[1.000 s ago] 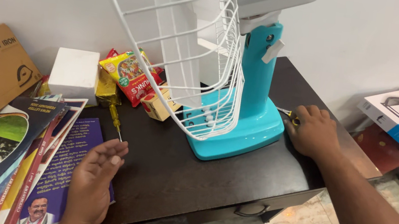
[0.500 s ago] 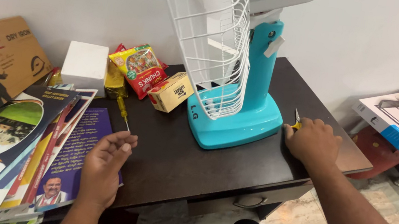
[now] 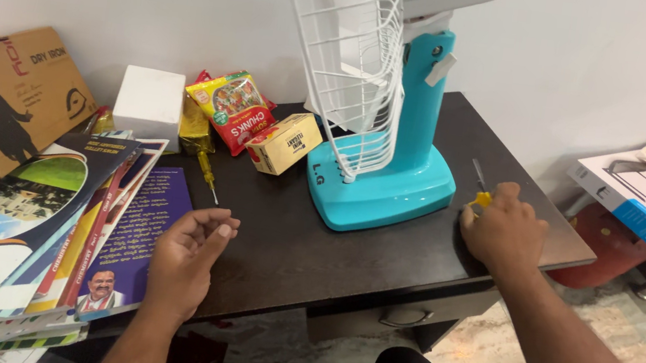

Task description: The person disassembles a teal LG table fan on a desk. They remove the front grille, unscrew and remove the fan blades, detach the rear grille, and use a screwdriver to loosen a screw on the motor housing.

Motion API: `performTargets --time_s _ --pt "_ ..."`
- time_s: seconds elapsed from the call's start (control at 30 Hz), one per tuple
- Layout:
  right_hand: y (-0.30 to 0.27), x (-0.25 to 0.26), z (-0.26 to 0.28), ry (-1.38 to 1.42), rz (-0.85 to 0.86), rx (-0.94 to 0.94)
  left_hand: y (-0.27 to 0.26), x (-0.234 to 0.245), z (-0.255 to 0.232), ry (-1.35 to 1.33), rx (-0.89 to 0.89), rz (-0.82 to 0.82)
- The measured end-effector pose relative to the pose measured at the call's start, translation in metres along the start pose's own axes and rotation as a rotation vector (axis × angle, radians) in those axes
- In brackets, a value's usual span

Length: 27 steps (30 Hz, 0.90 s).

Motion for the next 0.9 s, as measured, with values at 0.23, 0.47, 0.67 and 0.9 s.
performTargets --time_s 0.23,0.47,0.67,0.9 --pt "-0.015 0.017 0.009 0.045 0.044 0.058 0.002 -0.002 0.003 0.027 -0.032 0.027" --pt "-0.047 0.033 0.005 0.030 0.060 0.120 -0.005 -0.009 -0.012 0.270 -0.003 0.044" --pt "-0.132 0.027 0.002 0.345 -0.214 0.813 -0.024 -0.022 -0.035 0.592 -0.181 0.010" --pt "-0.151 -0.039 0.006 0.199 0.365 0.691 -0.087 -0.064 -0.017 0.742 -0.563 0.306"
Point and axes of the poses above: each hand's wrist, its own y-axis towards the middle knuckle, its own x-axis out of the back of the hand, z = x × y, the point moved 3 cm from there along y, towards the middle knuckle, and after that the axes turned 11 degrees about y, right-handed, at the moved point
